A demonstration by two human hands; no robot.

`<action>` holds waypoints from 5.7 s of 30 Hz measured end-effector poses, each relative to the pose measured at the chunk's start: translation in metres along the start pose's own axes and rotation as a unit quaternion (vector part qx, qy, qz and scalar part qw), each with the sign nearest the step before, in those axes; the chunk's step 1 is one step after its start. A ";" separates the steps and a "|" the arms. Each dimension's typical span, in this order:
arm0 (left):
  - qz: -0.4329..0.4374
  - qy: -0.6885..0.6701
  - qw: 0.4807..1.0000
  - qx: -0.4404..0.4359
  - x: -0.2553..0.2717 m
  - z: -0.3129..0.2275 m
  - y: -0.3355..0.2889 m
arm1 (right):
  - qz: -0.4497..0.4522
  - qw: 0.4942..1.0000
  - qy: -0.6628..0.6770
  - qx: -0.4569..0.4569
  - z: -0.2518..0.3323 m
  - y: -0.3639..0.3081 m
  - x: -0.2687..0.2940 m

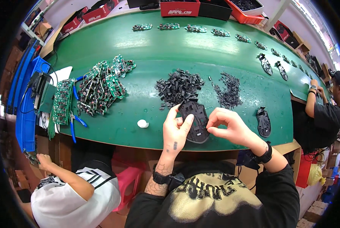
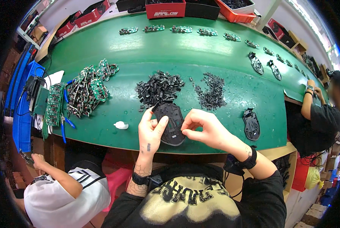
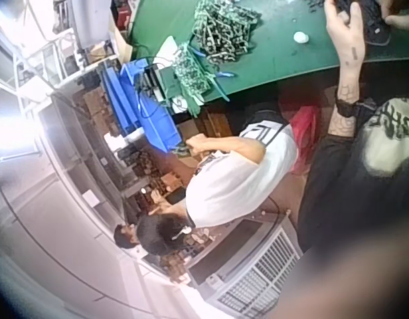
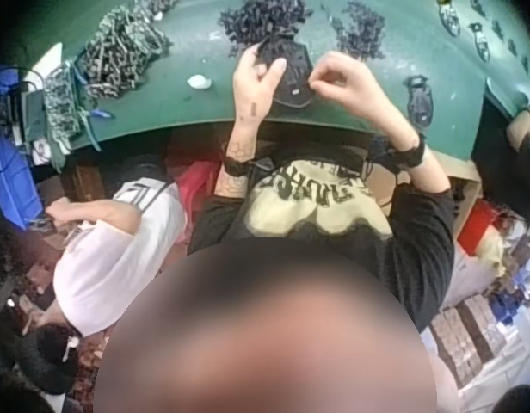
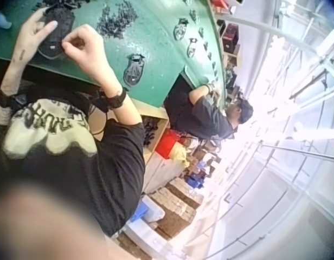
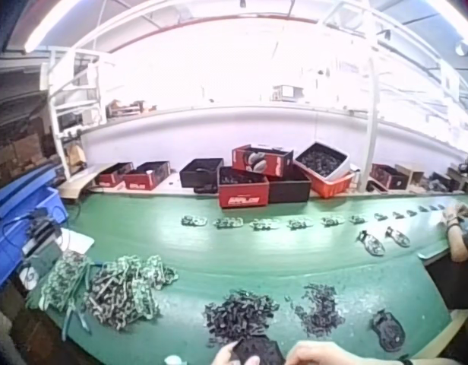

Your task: The person assembles electronic components on a green workbench. They pick up black plastic casings and insert small black rectangular parts into them. The person also applies glue from a small tube to the casings and places the finished units into a cardboard box.

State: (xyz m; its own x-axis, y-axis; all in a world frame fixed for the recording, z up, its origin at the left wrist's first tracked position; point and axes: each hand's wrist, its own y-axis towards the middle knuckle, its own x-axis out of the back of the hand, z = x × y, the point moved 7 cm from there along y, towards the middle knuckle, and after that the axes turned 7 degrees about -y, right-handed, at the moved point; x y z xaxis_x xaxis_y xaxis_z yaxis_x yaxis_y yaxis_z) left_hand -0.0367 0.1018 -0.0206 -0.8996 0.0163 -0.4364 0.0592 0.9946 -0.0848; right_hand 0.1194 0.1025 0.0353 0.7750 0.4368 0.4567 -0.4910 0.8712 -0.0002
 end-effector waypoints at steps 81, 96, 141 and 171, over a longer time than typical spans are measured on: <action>0.014 0.090 0.993 -0.068 -0.025 -0.005 -0.003 | -0.412 0.811 -0.413 -0.043 -0.204 0.037 0.356; 0.326 0.421 0.814 -0.231 -0.227 0.061 -0.034 | -0.098 0.927 -0.350 0.089 -0.068 0.082 0.152; 0.135 0.432 0.869 -0.199 -0.105 0.007 -0.014 | -0.261 0.880 -0.396 0.010 -0.079 -0.051 0.134; -0.034 0.063 0.997 -0.009 0.024 -0.002 -0.006 | -0.137 0.990 -0.010 0.032 0.007 -0.019 -0.019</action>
State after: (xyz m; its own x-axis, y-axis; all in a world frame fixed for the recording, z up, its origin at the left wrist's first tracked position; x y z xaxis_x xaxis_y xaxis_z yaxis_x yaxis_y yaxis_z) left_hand -0.0594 0.0967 -0.0286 -0.9484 -0.0395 -0.3145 -0.0104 0.9955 -0.0938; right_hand 0.1107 0.0762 0.0329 0.8750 0.1810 0.4491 -0.2881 0.9400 0.1825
